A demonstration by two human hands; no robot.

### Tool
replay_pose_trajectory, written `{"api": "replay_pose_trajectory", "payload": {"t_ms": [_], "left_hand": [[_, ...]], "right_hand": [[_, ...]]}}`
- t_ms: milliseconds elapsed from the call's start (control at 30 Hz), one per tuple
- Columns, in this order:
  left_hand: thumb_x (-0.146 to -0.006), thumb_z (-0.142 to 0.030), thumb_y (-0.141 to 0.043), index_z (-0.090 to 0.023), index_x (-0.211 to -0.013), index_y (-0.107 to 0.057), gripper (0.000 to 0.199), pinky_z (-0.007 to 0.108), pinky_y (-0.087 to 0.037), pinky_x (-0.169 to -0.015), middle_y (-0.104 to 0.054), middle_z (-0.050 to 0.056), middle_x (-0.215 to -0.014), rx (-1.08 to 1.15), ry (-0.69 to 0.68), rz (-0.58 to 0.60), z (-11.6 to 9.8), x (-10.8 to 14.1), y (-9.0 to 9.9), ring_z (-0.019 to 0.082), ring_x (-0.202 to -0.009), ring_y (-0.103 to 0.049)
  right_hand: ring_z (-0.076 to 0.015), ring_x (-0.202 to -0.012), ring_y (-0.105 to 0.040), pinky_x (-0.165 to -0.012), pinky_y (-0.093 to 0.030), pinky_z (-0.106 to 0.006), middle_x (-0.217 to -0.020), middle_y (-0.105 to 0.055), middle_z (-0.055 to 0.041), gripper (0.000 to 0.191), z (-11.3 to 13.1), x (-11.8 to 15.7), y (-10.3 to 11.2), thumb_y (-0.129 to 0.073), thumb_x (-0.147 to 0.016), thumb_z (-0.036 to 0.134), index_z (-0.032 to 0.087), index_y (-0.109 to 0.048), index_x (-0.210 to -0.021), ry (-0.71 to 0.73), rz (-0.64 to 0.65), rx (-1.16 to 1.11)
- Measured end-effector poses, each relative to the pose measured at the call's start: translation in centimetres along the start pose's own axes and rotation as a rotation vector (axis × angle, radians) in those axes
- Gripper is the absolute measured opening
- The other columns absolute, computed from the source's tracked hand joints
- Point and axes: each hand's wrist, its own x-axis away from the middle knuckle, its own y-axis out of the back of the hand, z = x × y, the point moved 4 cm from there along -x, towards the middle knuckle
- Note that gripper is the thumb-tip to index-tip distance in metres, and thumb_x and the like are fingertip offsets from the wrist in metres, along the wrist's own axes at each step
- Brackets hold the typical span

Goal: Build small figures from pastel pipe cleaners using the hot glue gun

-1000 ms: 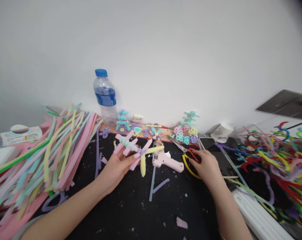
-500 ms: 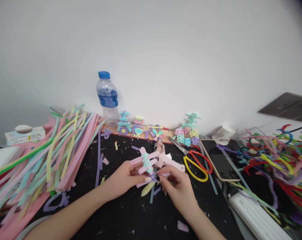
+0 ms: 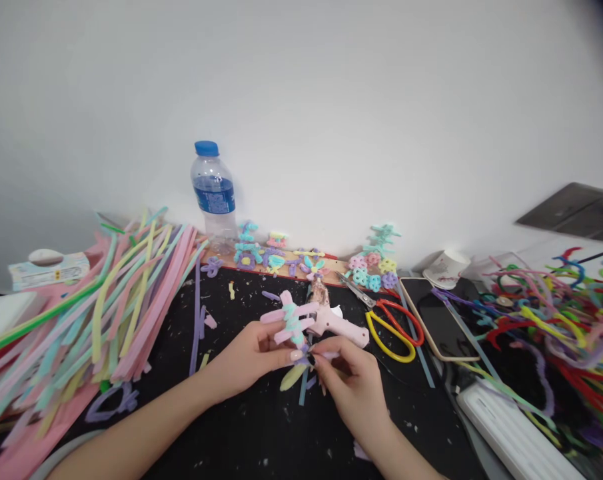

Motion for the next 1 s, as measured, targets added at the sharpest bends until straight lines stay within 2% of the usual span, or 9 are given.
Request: {"api": "replay_pose_trajectory", "payload": {"t_ms": [233, 400, 500, 567, 667, 800, 867, 933, 1000], "left_hand": [[-0.076, -0.026, -0.067, -0.015, -0.093, -0.070, 0.020, 0.032, -0.047, -0.079, -0.070, 0.007, -0.088, -0.034, -0.033, 0.003, 0.2, 0.0, -0.1, 0.024, -0.091, -0.062], [-0.075, -0.025, -0.068, -0.013, -0.091, -0.069, 0.020, 0.034, -0.048, -0.082, -0.073, 0.007, -0.091, -0.034, 0.002, -0.041, 0.0, -0.1, -0.1, 0.024, -0.090, -0.065], [-0.073, -0.025, -0.070, -0.016, -0.097, -0.069, 0.026, 0.037, -0.046, -0.090, -0.073, 0.007, -0.098, -0.012, 0.003, -0.103, -0.4, -0.3, 0.4, 0.025, -0.099, -0.064], [-0.071, -0.027, -0.071, -0.017, -0.096, -0.068, 0.027, 0.037, -0.046, -0.092, -0.073, 0.007, -0.102, -0.014, -0.016, -0.213, -0.5, -0.3, 1.2, 0.025, -0.100, -0.064], [-0.073, -0.031, -0.070, -0.017, -0.097, -0.067, 0.028, 0.037, -0.048, -0.090, -0.072, 0.008, -0.101, -0.016, -0.018, -0.324, -0.3, -0.2, 2.0, 0.024, -0.098, -0.065], [-0.073, -0.028, -0.069, -0.019, -0.102, -0.067, 0.030, 0.038, -0.045, -0.095, -0.071, 0.007, -0.106, -0.044, -0.023, -0.234, 0.0, -0.1, 1.4, 0.024, -0.104, -0.062], [-0.074, -0.028, -0.069, -0.021, -0.102, -0.068, 0.029, 0.037, -0.043, -0.097, -0.067, 0.007, -0.114, -0.111, -0.073, -0.238, -0.1, 0.1, 1.2, 0.023, -0.108, -0.059], [-0.073, -0.029, -0.069, -0.022, -0.101, -0.070, 0.028, 0.036, -0.045, -0.093, -0.064, 0.007, -0.115, -0.183, -0.139, -0.272, -0.5, 0.2, 1.1, 0.023, -0.105, -0.059], [-0.073, -0.030, -0.069, -0.022, -0.098, -0.071, 0.027, 0.035, -0.047, -0.088, -0.064, 0.006, -0.108, -0.194, -0.187, -0.276, -0.8, 0.3, 1.0, 0.022, -0.096, -0.060]], "right_hand": [[-0.0094, -0.044, -0.050, -0.043, -0.041, -0.019, -0.060, -0.058, 0.0008, 0.013, -0.4, 0.2, -0.5, -0.056, -0.083, 0.026, 0.017, -0.062, -0.075, 0.023, -0.017, -0.019], [-0.0085, -0.041, -0.046, -0.039, -0.036, -0.018, -0.054, -0.053, 0.0037, 0.010, -0.8, 0.0, -0.6, -0.058, -0.082, 0.026, 0.018, -0.061, -0.078, -0.040, -0.030, -0.077], [-0.0092, -0.045, -0.049, -0.039, -0.037, -0.018, -0.058, -0.055, 0.0029, 0.007, -0.9, -0.3, 0.0, -0.060, -0.080, 0.026, 0.019, -0.060, -0.080, -0.041, -0.126, -0.102], [-0.0109, -0.052, -0.054, -0.044, -0.043, -0.019, -0.067, -0.059, 0.0007, 0.006, -1.0, -0.3, 0.7, -0.061, -0.079, 0.024, 0.020, -0.058, -0.083, -0.013, -0.219, -0.111], [-0.0132, -0.061, -0.059, -0.053, -0.049, -0.022, -0.076, -0.061, -0.0010, 0.009, -0.8, -0.3, 1.4, -0.060, -0.079, 0.020, 0.021, -0.057, -0.087, 0.075, -0.311, -0.027], [-0.0165, -0.077, -0.060, -0.066, -0.051, -0.027, -0.087, -0.060, -0.0039, 0.014, 0.7, 0.0, 1.6, -0.058, -0.080, 0.011, 0.021, -0.057, -0.089, 0.306, -0.341, 0.192], [-0.0169, -0.083, -0.060, -0.073, -0.051, -0.028, -0.090, -0.059, -0.0051, 0.017, 1.6, 0.3, 1.5, -0.057, -0.080, 0.007, 0.021, -0.057, -0.090, 0.409, -0.357, 0.254], [-0.0168, -0.087, -0.059, -0.077, -0.051, -0.029, -0.093, -0.058, -0.0062, 0.023, 2.2, 0.5, 1.1, -0.056, -0.080, 0.004, 0.020, -0.058, -0.095, 0.478, -0.349, 0.270], [-0.0171, -0.092, -0.059, -0.081, -0.051, -0.028, -0.098, -0.058, -0.0076, 0.029, 2.5, 0.6, 0.5, -0.054, -0.080, 0.002, 0.020, -0.057, -0.103, 0.515, -0.261, 0.259]]}}
